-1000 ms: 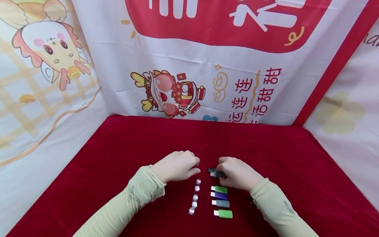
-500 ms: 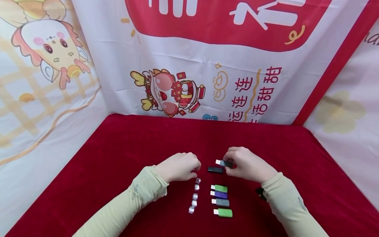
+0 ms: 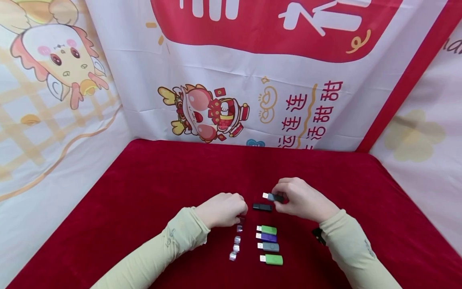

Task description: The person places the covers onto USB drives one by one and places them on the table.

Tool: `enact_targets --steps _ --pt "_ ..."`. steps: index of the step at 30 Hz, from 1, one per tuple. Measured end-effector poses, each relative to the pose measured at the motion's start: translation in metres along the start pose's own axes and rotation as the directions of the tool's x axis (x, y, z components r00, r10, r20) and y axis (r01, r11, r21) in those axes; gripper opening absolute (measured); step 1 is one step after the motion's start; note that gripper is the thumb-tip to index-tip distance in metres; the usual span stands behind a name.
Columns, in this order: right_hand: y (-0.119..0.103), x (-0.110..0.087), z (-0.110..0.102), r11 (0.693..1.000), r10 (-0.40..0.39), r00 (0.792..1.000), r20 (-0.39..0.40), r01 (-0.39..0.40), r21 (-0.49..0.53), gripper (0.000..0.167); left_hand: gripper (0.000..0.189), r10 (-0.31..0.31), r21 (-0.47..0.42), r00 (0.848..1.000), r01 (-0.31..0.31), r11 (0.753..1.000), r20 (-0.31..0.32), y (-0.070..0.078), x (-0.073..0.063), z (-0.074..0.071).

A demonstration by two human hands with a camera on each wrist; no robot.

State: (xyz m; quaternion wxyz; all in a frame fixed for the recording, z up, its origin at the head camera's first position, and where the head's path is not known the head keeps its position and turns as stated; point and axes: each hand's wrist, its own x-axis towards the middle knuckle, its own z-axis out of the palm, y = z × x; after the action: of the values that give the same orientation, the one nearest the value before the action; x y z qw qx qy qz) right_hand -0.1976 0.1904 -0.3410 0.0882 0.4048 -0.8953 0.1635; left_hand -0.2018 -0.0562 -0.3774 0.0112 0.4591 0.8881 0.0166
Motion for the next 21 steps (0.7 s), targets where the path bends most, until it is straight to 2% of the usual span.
enact_targets --steps 7,21 --pt "0.0007 0.0002 -0.0009 1.0 0.009 1.0 -0.001 -0.009 0.002 0.016 0.005 -0.007 0.002 1.0 0.007 1.0 0.016 0.0009 0.0005 0.0023" --pt "0.0008 -0.0006 -0.0022 1.0 0.022 1.0 0.013 -0.022 0.009 0.017 0.009 0.008 0.057 1.0 -0.008 0.998 -0.008 0.0029 0.0015 0.005"
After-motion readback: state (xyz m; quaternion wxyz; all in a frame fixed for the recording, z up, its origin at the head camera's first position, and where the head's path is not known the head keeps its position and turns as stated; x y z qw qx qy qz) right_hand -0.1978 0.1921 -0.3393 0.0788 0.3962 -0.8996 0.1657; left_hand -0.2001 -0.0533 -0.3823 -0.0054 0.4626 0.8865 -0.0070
